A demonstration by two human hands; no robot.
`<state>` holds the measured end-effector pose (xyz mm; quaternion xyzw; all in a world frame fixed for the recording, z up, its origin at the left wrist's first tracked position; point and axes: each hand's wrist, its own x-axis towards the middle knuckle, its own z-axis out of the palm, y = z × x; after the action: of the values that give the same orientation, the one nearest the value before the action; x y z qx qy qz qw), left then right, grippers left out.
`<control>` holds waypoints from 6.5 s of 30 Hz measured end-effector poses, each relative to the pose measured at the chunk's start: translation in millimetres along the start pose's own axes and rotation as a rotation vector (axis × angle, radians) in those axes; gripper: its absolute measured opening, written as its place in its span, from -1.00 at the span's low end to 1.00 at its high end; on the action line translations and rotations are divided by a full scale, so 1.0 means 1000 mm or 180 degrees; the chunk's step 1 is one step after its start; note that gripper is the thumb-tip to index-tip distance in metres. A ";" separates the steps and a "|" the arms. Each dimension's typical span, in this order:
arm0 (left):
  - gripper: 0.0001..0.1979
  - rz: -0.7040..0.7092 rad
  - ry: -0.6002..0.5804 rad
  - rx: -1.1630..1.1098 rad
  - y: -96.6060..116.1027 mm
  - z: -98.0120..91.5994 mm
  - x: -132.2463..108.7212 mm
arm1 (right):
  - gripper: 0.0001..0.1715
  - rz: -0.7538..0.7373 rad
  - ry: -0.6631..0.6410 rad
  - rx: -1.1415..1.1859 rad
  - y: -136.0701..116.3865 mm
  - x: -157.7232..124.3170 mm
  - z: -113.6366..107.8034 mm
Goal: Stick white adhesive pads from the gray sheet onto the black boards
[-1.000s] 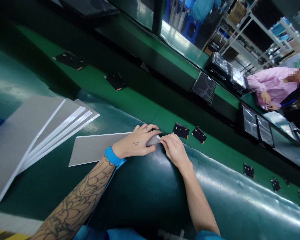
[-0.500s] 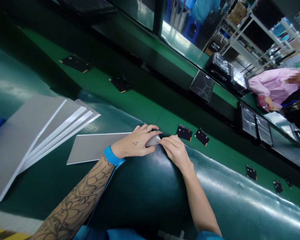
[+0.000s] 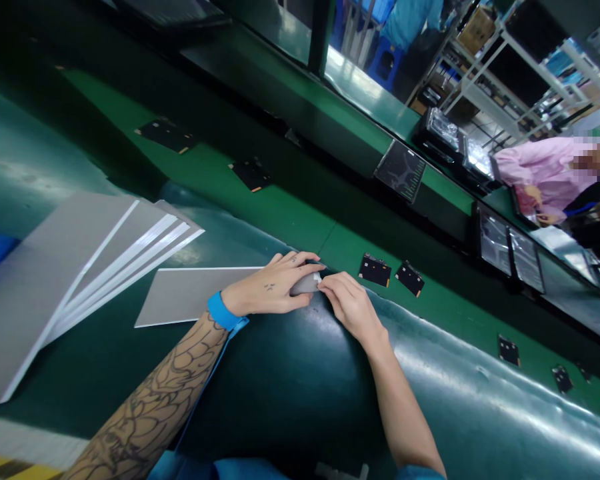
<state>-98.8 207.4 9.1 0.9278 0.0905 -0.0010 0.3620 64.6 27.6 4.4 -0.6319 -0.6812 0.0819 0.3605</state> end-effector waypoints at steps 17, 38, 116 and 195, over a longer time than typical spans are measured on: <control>-0.35 -0.0037 -0.0081 -0.0087 0.002 -0.003 0.000 | -0.74 -0.0035 -0.0131 0.0054 -0.002 0.003 -0.007; -0.29 0.0009 -0.0208 -0.0440 -0.001 -0.009 -0.008 | -0.56 0.2217 0.0916 0.0528 0.082 -0.059 -0.081; -0.71 0.0207 0.0405 -0.2296 0.101 0.003 0.051 | -0.76 0.1150 0.1955 0.0351 -0.043 -0.040 -0.063; -0.90 0.0741 0.0928 -0.1483 0.112 0.062 0.065 | -0.87 0.1173 0.1524 -0.0281 -0.025 -0.081 -0.072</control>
<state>-12.0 95.7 33.6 0.8142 0.0323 0.1946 0.5460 82.6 -76.4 40.0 -0.7613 -0.4536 -0.0351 0.4621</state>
